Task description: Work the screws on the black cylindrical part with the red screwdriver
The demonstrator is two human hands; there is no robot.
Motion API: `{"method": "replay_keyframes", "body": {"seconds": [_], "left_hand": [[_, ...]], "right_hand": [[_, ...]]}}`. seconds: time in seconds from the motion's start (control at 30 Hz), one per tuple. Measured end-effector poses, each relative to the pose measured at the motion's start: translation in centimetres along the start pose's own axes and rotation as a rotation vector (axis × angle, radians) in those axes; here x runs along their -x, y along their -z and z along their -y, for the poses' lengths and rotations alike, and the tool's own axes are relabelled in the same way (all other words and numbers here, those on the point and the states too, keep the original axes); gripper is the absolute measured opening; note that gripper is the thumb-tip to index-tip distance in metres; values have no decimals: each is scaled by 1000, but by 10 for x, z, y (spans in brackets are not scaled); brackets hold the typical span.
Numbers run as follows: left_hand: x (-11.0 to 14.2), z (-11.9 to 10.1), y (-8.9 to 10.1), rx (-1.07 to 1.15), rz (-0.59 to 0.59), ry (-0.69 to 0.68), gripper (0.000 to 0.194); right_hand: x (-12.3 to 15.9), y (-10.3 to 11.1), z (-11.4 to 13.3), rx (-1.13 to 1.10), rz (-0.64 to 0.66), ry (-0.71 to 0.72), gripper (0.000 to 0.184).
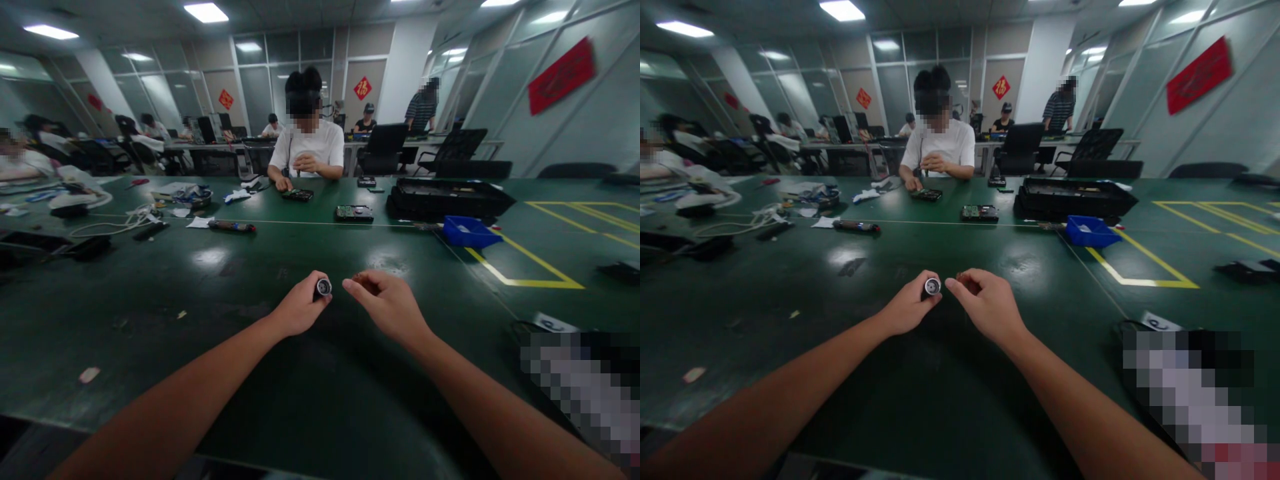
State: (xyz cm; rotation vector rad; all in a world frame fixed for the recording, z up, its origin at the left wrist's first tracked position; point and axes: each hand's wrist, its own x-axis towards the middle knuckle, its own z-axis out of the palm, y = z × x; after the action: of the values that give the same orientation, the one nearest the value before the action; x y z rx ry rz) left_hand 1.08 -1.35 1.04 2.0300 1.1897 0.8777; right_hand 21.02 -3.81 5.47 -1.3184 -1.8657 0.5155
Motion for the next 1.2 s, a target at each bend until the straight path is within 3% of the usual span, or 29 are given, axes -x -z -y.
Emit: {"method": "replay_keyframes", "body": {"seconds": [0.23, 0.4, 0.7, 0.97, 1.2], "left_hand": [[-1, 5, 1, 33, -39, 4, 22], [-1, 6, 1, 31, -41, 7, 22], [0, 2, 2, 16, -34, -8, 18], [0, 1, 4, -7, -13, 10, 15], [0, 2, 4, -30, -25, 2, 15]], "right_hand": [[4, -4, -1, -423, -198, 1, 23], [2, -7, -6, -510, -252, -15, 21], [2, -10, -8, -417, -192, -35, 24], [7, -1, -2, 50, -247, 36, 34], [5, -3, -3, 115, -265, 22, 40]]}}
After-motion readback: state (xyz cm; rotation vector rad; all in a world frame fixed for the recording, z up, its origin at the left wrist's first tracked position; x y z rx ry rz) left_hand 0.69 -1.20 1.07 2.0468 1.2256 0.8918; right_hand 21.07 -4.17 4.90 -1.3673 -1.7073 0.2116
